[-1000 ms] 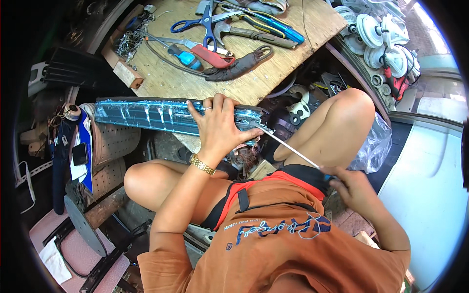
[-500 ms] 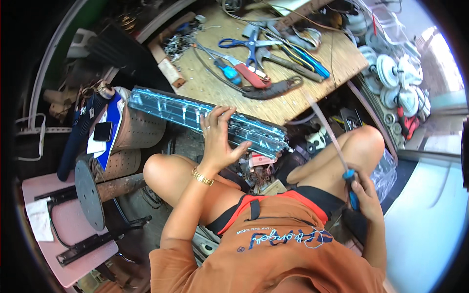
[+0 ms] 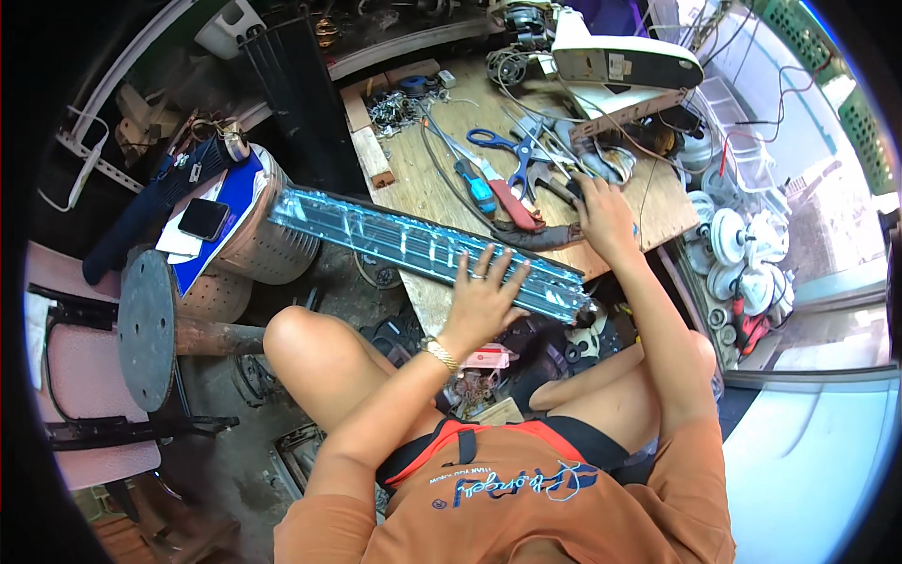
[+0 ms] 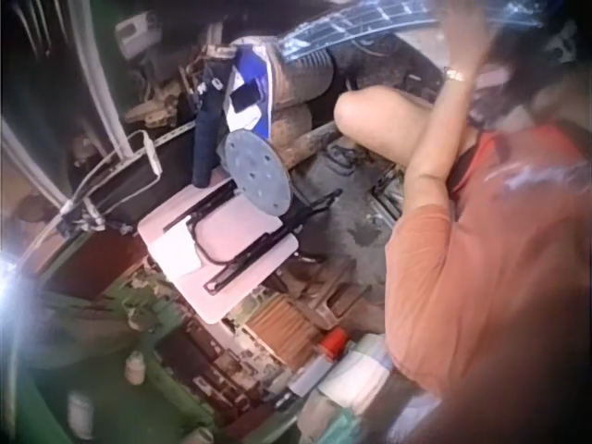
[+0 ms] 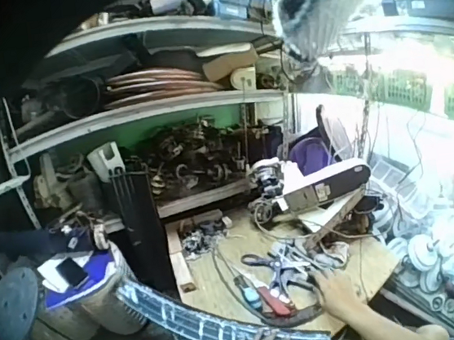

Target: The person uses a screwdriver and scissors to repair a blue metal appliance component, prying off metal clips and trimming internal elements by hand while sitting on the floor.

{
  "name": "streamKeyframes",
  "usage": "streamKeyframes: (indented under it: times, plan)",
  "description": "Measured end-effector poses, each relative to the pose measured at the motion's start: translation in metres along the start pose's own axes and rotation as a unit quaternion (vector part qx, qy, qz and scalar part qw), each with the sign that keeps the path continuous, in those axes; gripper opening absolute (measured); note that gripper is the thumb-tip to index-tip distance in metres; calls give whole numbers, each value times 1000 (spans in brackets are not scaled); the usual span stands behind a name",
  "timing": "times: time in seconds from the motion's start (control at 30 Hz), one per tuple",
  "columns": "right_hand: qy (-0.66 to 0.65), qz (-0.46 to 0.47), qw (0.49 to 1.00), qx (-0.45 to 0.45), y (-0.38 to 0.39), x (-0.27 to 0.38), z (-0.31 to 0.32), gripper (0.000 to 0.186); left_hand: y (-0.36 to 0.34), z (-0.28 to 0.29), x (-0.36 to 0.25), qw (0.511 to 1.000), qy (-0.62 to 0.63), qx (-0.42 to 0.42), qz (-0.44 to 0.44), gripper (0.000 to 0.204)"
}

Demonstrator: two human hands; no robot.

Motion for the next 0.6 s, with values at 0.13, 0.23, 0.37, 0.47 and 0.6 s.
streamKeyframes:
  times: [0.13, 0.23, 0.37, 0.47, 0.6]
  plan:
    - [67, 64, 993, -66, -40, 52, -10, 43, 0, -11, -32, 999, 25, -10, 24, 86]
    - [-132, 30, 989, 64, -54, 86, -57, 46, -4, -14, -42, 997, 76, 10, 31, 87]
    - [-61, 54, 991, 108, -52, 88, -96, 39, 5, 38, 14, 988, 138, -72, 7, 75]
    - [-80, 78, 979, 170, -56, 90, -104, 37, 3, 75, 130, 978, 71, -117, 157, 52]
    - [-81, 5, 975, 206, -70, 98, -111, 40, 8, 87, 247, 956, -84, -139, 243, 39]
Point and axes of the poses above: each hand's wrist, its own y-axis away from the middle knuckle, its own z-axis out of the back of the hand, x = y × z, the point moved 9 cm from there along -y, towards the middle knuckle, and after that the axes turned 9 degrees about -y, right-handed, at the moved point
